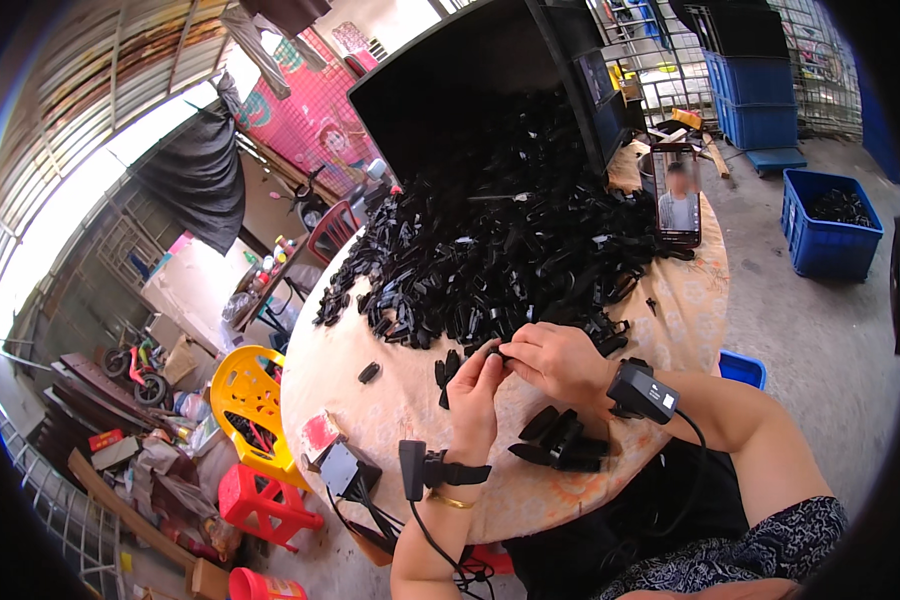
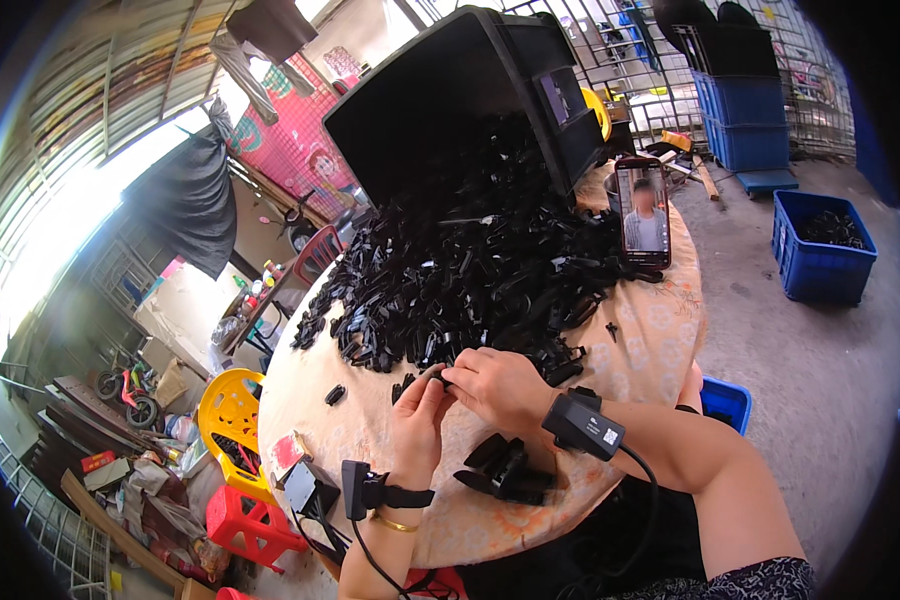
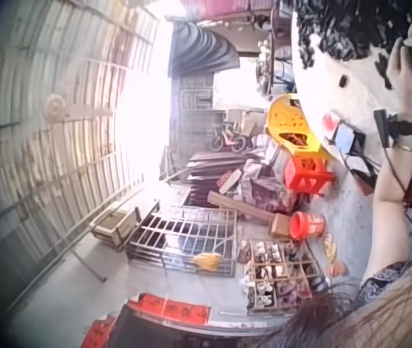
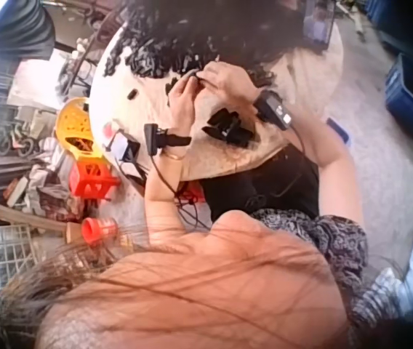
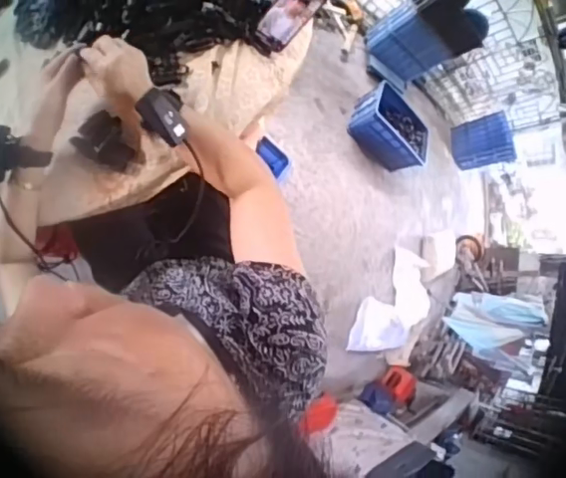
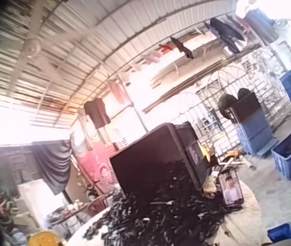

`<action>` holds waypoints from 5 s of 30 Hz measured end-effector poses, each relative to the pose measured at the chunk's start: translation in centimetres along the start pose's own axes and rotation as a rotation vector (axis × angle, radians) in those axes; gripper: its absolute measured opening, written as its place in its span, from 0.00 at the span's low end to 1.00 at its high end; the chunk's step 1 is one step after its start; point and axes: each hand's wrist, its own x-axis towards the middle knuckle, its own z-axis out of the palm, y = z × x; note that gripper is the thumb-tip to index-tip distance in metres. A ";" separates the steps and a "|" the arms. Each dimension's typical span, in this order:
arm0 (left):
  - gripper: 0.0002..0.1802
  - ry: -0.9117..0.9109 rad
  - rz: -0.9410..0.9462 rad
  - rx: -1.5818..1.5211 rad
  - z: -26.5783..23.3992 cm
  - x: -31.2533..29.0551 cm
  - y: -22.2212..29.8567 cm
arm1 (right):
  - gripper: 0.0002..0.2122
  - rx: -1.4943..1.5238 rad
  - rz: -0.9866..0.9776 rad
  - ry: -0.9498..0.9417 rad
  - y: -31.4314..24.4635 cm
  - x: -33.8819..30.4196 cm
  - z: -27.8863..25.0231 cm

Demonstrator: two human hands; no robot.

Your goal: Assembling small black plastic components by hand at a table.

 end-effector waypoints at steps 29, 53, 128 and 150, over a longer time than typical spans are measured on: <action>0.07 -0.549 -0.105 1.104 1.5 -0.4 2.9 | 0.10 -0.006 0.385 -0.131 5.6 0.2 -3.6; 0.14 0.031 0.183 0.594 1.1 0.8 -0.3 | 0.08 -0.039 0.154 -0.050 3.3 0.6 -1.2; 0.13 0.072 0.042 1.460 -4.4 0.7 2.9 | 0.11 -0.025 0.179 -0.201 2.4 0.6 -2.4; 0.19 -0.060 -0.116 0.061 0.6 -0.1 1.3 | 0.13 0.509 0.133 0.139 0.6 0.7 -0.2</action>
